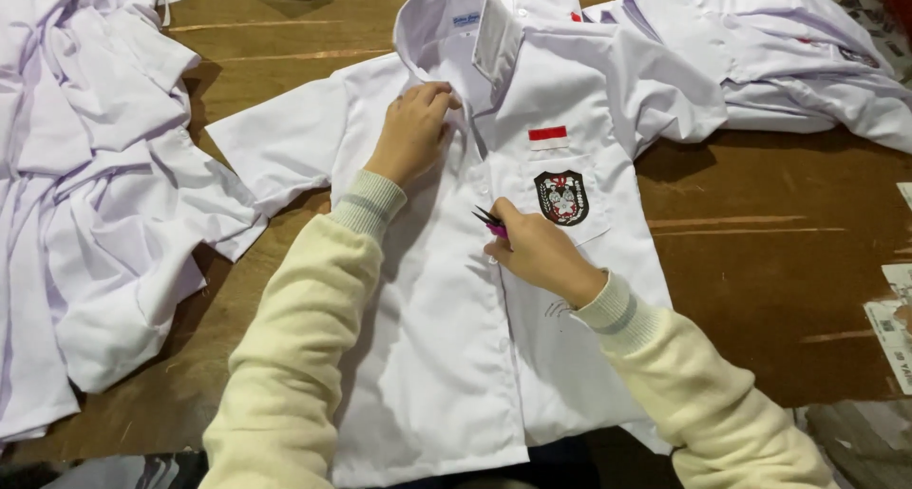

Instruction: Trimming loose threads from a white school uniform shirt using thread snips on a factory floor.

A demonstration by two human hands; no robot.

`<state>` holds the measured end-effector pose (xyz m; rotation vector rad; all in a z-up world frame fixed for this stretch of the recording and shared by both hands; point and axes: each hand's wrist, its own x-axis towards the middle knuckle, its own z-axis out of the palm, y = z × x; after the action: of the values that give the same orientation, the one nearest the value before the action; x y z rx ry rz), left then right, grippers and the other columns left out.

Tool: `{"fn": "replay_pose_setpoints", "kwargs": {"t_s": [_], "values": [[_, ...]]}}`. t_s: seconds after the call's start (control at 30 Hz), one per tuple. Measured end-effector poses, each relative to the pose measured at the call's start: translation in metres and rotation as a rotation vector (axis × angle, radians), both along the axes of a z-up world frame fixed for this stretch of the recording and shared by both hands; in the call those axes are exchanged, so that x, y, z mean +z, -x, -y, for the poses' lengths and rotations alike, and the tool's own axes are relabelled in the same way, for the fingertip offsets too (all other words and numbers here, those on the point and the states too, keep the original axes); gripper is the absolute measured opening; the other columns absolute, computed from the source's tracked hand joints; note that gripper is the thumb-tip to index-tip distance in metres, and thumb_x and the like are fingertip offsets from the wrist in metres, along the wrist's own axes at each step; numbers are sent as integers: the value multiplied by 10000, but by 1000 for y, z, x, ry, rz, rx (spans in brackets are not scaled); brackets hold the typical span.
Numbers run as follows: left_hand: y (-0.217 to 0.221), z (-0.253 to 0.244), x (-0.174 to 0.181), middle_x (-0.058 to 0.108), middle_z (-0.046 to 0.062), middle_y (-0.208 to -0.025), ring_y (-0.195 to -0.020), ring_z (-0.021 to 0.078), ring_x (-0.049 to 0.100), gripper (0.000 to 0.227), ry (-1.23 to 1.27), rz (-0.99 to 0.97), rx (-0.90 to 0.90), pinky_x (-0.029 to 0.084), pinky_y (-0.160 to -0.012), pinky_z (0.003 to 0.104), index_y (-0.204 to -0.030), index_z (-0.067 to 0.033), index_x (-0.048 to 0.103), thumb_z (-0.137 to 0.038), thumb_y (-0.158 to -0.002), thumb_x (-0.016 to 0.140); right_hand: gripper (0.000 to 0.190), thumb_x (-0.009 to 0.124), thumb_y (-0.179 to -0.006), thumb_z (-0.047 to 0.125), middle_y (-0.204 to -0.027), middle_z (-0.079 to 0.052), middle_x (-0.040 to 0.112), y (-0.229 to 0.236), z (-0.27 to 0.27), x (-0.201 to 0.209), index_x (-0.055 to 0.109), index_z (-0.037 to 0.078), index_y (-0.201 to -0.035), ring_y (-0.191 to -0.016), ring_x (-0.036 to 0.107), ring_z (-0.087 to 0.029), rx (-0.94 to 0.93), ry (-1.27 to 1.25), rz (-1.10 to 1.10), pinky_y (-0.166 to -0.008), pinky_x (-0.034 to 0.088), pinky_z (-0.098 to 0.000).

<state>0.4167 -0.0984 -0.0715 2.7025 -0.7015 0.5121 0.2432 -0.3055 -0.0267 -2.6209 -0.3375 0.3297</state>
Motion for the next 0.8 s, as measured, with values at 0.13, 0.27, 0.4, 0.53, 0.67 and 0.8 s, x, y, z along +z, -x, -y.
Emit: {"fn": "replay_pose_setpoints", "kwargs": {"t_s": [0.13, 0.27, 0.4, 0.53, 0.67, 0.8], "values": [[-6, 7, 0, 489, 1, -1429, -1392, 332, 409, 455, 34, -126, -58, 287, -1081, 793, -1223, -236, 571, -327, -830, 783, 324, 712, -871, 194, -865, -110, 759, -3, 4, -12, 497, 169, -1111, -866, 751, -380, 22, 26, 14, -745, 583, -505], [0, 6, 3, 442, -12, -1490, -1444, 367, 339, 514, 38, -233, -56, 164, -1081, 863, -1263, -251, 520, -392, -831, 761, 312, 694, -872, 178, -863, -133, 756, -3, 2, -12, 495, 163, -1112, -892, 743, -400, 19, 7, -14, -772, 583, -534], [5, 4, -2, 379, -42, -1555, -1494, 433, 233, 565, -9, -233, -24, 55, -1073, 878, -1365, -326, 482, -449, -865, 713, 298, 697, -873, 219, -861, -131, 755, 3, -4, -1, 513, 150, -1098, -870, 746, -395, -47, -9, 38, -759, 579, -544], [20, 7, 6, 381, 24, -1589, -1519, 481, -7, 494, -95, -109, 17, 20, -1112, 818, -1393, -296, 569, -429, -929, 677, 348, 715, -894, 292, -915, -132, 746, 7, -12, 8, 512, 119, -1117, -909, 739, -405, -117, -42, 127, -783, 573, -561], [23, 4, 10, 357, 36, -1591, -1510, 478, -54, 466, -95, -46, 14, 35, -1121, 809, -1355, -307, 626, -451, -916, 681, 326, 740, -892, 232, -891, -149, 713, 2, -13, 3, 517, 101, -1091, -922, 726, -399, -86, -69, 131, -791, 567, -535], [14, 6, 12, 77, 22, -1709, -1532, 471, -36, 481, -102, -219, 39, 86, -1123, 830, -1313, -385, 621, -520, -854, 666, 308, 760, -858, 200, -820, -111, 705, -9, -2, -14, 527, 113, -1039, -866, 715, -383, -37, -181, 62, -766, 546, -500]]}}
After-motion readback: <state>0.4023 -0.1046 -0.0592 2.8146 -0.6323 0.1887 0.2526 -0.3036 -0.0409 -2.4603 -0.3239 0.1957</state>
